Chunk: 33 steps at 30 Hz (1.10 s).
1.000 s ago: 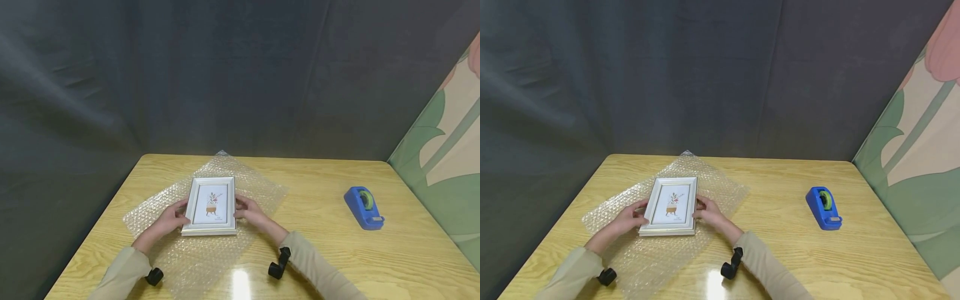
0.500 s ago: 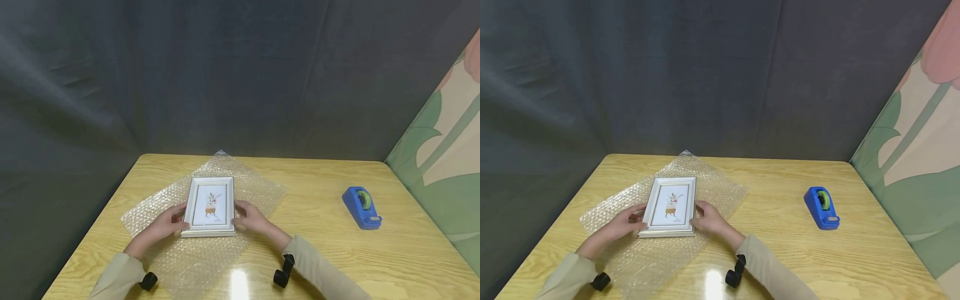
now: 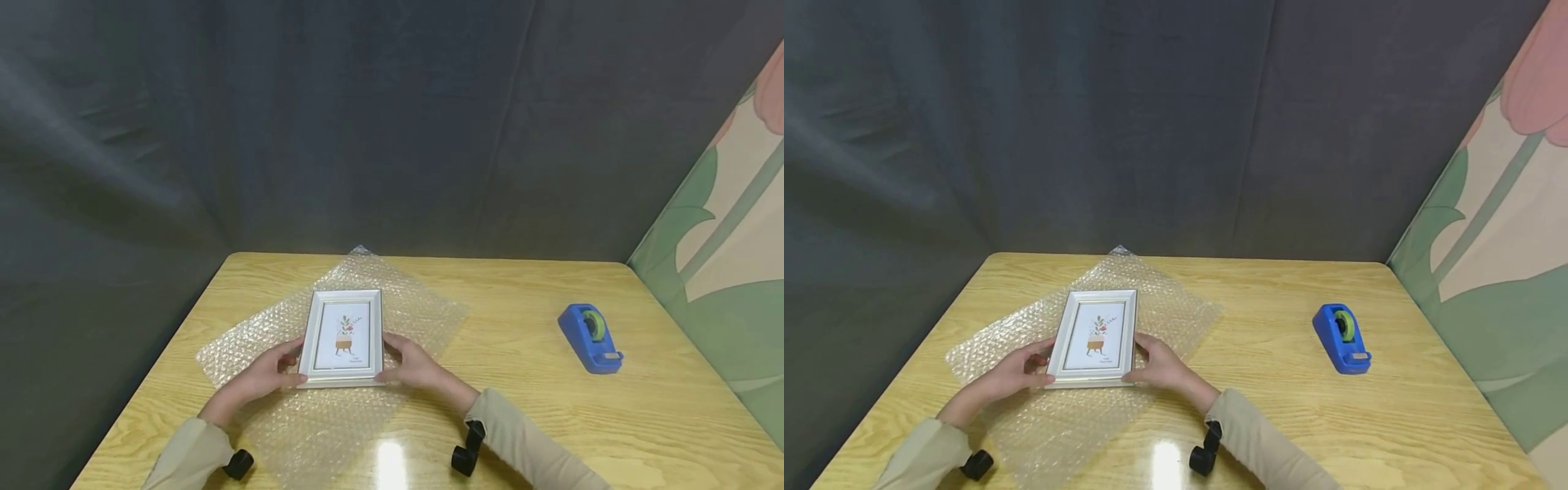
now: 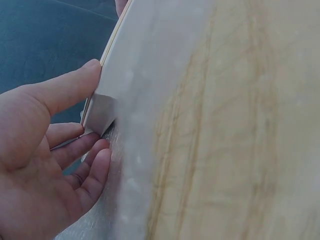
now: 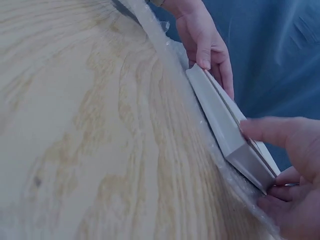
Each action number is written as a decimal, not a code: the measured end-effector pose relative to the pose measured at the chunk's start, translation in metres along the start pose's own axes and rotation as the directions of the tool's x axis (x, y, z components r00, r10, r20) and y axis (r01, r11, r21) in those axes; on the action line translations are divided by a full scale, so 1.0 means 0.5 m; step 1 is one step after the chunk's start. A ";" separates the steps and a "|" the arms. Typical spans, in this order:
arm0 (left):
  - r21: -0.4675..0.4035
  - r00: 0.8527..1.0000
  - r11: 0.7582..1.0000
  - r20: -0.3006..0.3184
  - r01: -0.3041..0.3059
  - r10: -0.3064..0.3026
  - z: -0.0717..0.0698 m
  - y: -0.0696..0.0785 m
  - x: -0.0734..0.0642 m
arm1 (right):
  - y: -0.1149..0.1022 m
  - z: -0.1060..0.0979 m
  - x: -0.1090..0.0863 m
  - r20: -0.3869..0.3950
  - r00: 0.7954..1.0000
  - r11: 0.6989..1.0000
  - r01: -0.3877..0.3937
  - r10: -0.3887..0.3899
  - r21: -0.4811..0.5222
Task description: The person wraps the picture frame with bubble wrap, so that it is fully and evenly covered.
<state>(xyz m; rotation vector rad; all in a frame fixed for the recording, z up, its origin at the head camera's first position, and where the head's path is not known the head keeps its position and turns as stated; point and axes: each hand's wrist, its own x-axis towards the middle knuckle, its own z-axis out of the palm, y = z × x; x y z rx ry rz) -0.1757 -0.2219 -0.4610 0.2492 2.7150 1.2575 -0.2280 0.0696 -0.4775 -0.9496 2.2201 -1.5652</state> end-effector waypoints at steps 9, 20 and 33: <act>0.033 1.000 0.999 0.006 0.020 -0.020 0.003 -0.003 0.001 | 0.006 0.002 0.003 -0.009 1.000 1.000 -0.021 0.021 0.016; 0.052 0.999 0.998 0.045 0.026 -0.028 0.000 0.004 0.011 | -0.004 -0.001 0.003 -0.030 0.998 0.996 -0.054 0.057 0.074; 0.086 0.997 0.996 0.077 -0.007 0.000 -0.009 0.011 0.013 | 0.003 -0.006 0.005 0.006 0.999 0.996 -0.052 0.052 0.067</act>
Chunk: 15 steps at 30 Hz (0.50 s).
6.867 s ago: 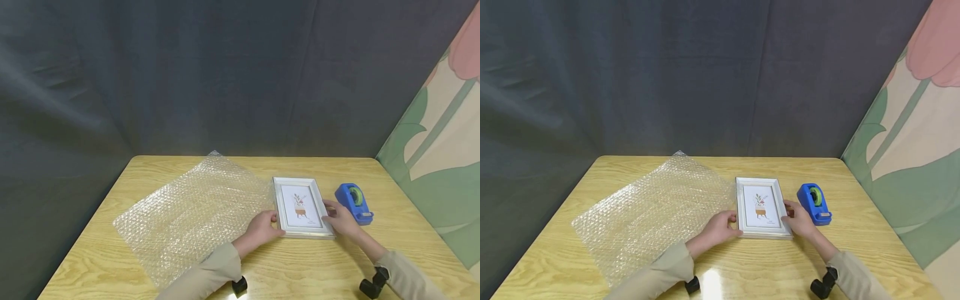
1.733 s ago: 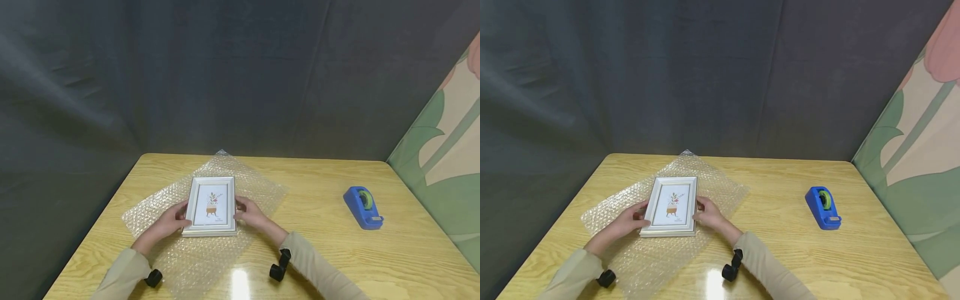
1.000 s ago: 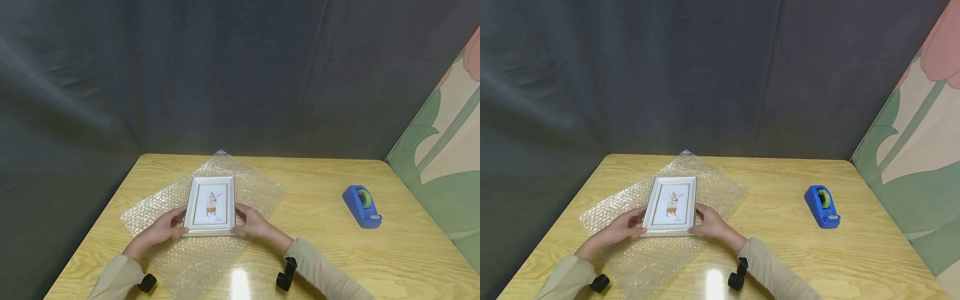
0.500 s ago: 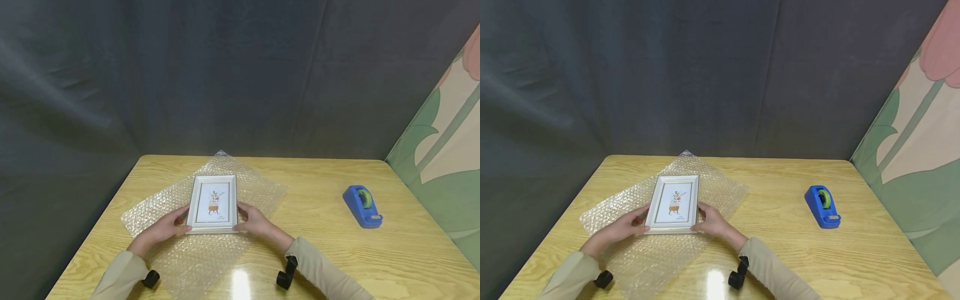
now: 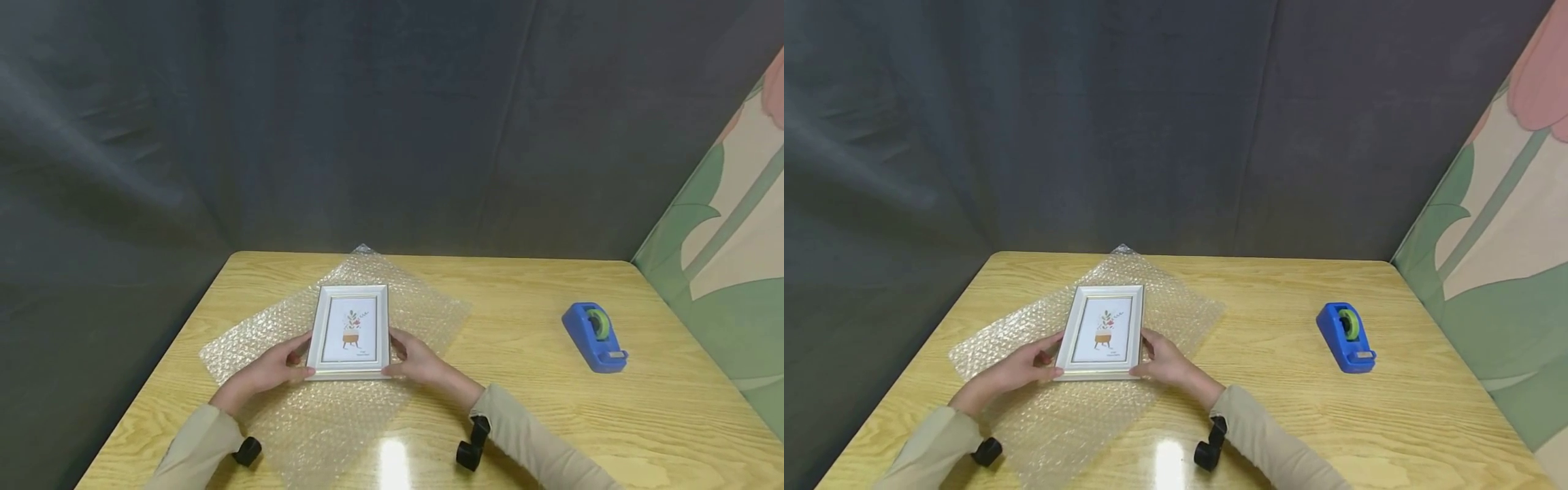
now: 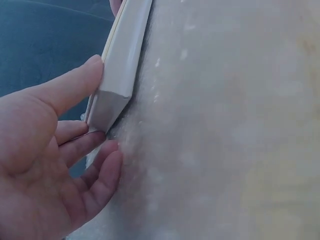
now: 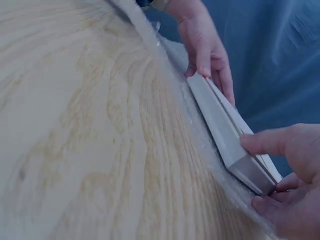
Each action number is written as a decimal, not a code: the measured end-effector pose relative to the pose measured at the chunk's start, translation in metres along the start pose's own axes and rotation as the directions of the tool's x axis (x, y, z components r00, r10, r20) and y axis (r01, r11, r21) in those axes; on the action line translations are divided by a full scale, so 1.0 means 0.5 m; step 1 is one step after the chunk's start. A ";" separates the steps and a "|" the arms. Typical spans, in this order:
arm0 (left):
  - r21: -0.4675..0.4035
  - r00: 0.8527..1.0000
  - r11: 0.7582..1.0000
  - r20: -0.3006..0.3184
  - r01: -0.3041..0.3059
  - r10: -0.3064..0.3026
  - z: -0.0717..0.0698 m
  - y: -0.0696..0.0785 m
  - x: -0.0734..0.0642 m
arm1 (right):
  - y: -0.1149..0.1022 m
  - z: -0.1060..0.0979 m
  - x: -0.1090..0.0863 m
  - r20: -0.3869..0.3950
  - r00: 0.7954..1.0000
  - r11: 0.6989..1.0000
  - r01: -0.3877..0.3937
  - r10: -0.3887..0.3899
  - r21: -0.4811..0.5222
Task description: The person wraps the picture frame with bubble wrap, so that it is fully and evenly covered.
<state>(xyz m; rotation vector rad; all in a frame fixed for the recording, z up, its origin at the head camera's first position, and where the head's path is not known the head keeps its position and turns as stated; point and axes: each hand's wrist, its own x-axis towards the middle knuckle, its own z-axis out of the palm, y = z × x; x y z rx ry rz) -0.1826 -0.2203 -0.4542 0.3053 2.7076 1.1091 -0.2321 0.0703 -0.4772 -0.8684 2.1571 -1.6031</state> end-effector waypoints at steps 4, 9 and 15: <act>-0.044 0.997 0.999 0.070 -0.021 0.024 -0.018 0.013 0.010 | -0.008 -0.010 -0.009 0.025 0.999 0.998 0.042 -0.041 -0.040; -0.040 0.999 0.999 0.045 -0.007 0.009 -0.038 0.022 0.036 | -0.038 -0.007 -0.040 0.054 0.986 0.950 0.169 -0.160 -0.261; -0.051 0.998 0.996 -0.009 -0.069 0.069 -0.045 0.008 0.074 | -0.071 0.028 -0.076 0.257 0.927 0.805 0.367 -0.273 -0.467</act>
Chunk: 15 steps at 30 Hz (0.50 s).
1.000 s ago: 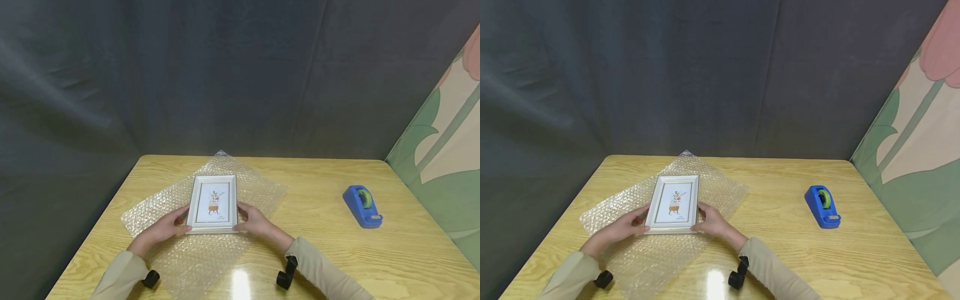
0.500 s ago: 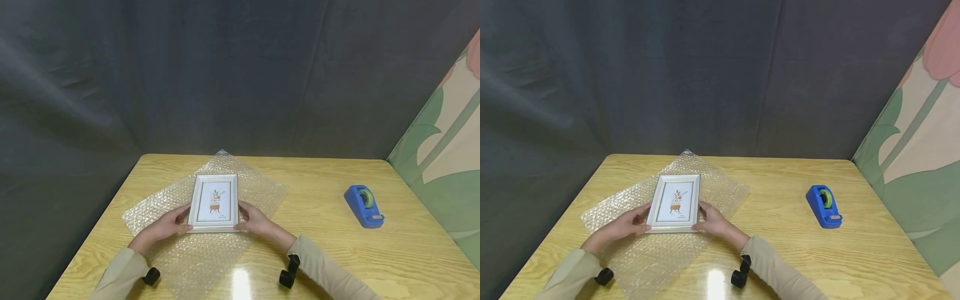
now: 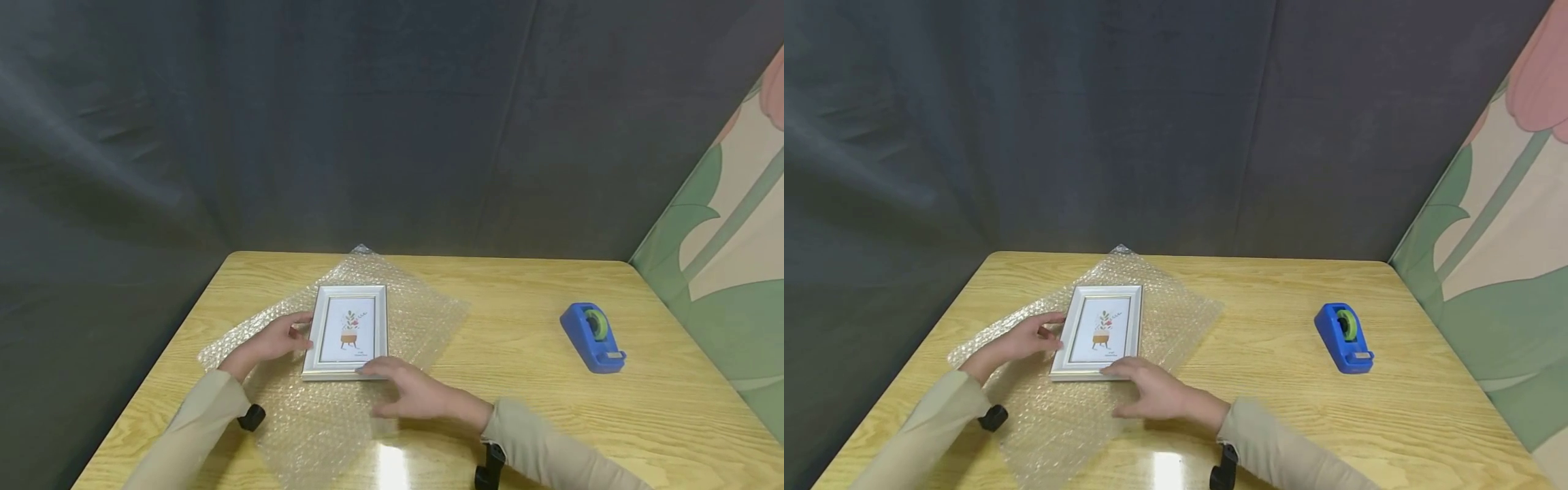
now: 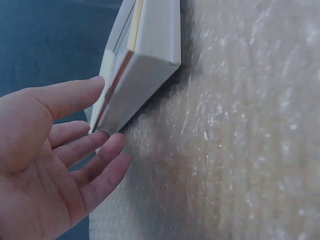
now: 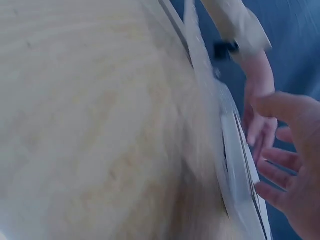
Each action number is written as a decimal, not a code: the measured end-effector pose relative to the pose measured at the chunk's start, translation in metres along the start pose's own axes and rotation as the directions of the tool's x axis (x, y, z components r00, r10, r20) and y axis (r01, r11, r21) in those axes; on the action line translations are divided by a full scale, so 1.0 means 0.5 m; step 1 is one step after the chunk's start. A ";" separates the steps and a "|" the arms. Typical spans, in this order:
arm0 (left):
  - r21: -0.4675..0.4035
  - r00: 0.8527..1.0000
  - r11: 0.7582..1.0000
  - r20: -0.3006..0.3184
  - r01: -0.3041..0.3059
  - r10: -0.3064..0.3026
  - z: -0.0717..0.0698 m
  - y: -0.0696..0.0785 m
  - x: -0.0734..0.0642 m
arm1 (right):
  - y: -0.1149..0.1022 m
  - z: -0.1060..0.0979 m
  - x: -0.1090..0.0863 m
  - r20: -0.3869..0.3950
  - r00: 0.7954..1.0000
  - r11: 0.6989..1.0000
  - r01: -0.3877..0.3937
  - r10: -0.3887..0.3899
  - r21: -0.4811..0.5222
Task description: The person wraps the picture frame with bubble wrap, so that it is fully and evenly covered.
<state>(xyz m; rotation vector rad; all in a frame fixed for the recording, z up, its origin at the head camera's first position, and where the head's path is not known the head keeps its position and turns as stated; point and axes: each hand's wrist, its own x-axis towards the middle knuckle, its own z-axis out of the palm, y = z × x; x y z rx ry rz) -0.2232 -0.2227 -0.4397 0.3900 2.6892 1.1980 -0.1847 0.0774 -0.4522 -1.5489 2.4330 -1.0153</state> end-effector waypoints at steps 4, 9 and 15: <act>-0.010 1.000 1.000 0.005 0.022 -0.022 0.000 -0.005 0.008 | -0.026 0.019 -0.006 0.105 0.991 0.993 0.093 -0.085 -0.077; -0.024 0.999 0.999 0.006 0.043 -0.043 0.001 -0.008 0.009 | -0.043 0.045 0.000 0.186 0.968 0.953 0.208 -0.169 -0.220; -0.064 0.998 0.995 -0.002 0.070 -0.071 0.006 -0.012 0.012 | -0.070 0.063 0.023 0.172 0.946 0.903 0.316 -0.276 -0.291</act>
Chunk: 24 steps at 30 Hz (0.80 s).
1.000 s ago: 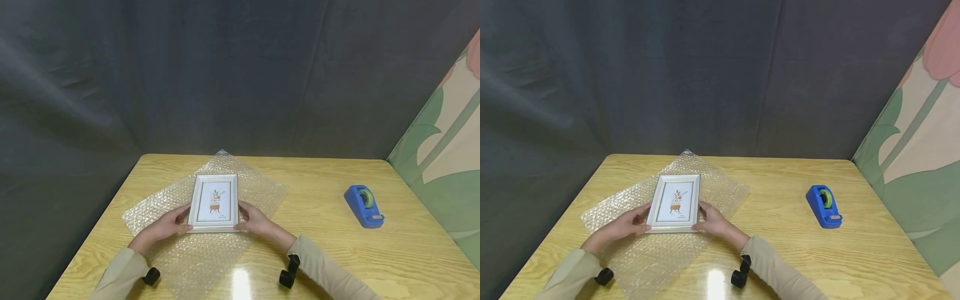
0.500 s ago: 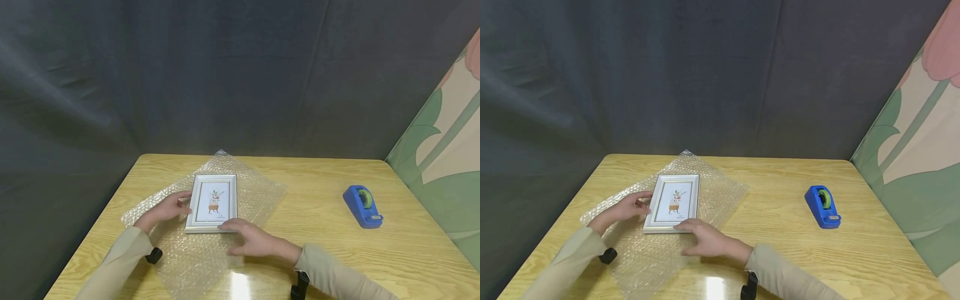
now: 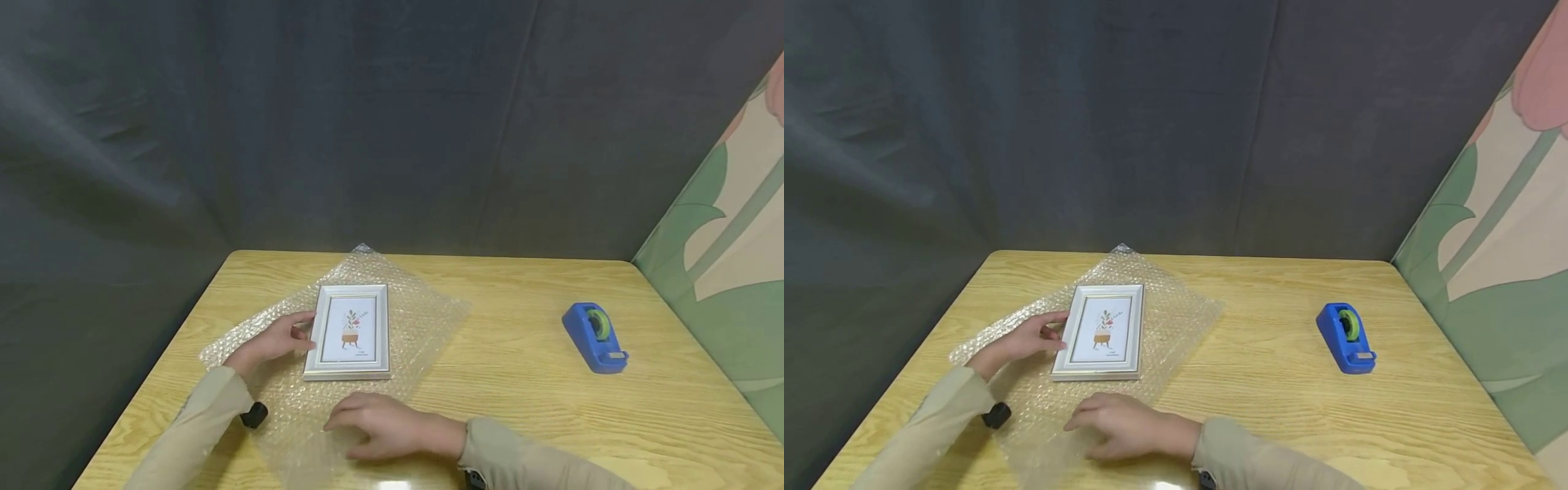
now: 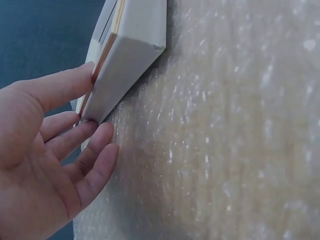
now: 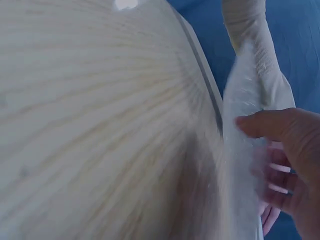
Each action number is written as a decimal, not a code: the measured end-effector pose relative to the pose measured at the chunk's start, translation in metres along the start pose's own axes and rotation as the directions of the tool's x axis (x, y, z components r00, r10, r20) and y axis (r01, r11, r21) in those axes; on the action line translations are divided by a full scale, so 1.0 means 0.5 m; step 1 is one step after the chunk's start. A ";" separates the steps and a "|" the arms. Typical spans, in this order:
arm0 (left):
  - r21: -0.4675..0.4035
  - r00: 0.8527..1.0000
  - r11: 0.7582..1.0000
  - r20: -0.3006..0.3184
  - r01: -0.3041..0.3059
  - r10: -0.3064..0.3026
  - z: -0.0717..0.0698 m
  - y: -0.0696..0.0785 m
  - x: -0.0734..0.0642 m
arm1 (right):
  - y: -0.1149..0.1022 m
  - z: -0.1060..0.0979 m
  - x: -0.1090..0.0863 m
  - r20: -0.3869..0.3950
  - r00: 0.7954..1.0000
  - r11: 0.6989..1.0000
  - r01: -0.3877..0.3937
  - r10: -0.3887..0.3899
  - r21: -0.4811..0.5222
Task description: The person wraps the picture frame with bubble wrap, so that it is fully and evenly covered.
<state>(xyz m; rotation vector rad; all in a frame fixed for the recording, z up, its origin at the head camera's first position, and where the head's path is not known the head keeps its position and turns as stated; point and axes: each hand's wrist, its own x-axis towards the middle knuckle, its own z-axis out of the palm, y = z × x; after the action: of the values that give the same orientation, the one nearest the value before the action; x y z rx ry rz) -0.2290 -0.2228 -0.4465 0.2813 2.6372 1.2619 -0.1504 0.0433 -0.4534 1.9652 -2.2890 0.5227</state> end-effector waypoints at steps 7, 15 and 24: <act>-0.016 1.000 1.000 0.009 0.016 -0.016 -0.008 0.001 -0.006 | -0.019 -0.014 0.041 -0.238 0.970 0.990 0.075 -0.044 0.121; -0.012 0.999 1.000 0.031 -0.014 0.014 0.022 0.031 -0.011 | -0.003 -0.042 0.027 -0.363 0.931 0.963 0.057 0.045 0.265; 0.138 0.996 0.989 0.072 -0.052 0.042 0.008 0.057 -0.008 | 0.023 -0.067 0.022 -0.393 0.905 0.941 -0.023 0.163 0.338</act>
<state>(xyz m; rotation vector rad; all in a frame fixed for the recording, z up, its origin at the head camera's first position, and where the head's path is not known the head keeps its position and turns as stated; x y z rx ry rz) -0.2218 -0.2034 -0.4261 0.4042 2.6785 1.0612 -0.1687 0.0444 -0.4213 1.6447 -2.1288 1.2702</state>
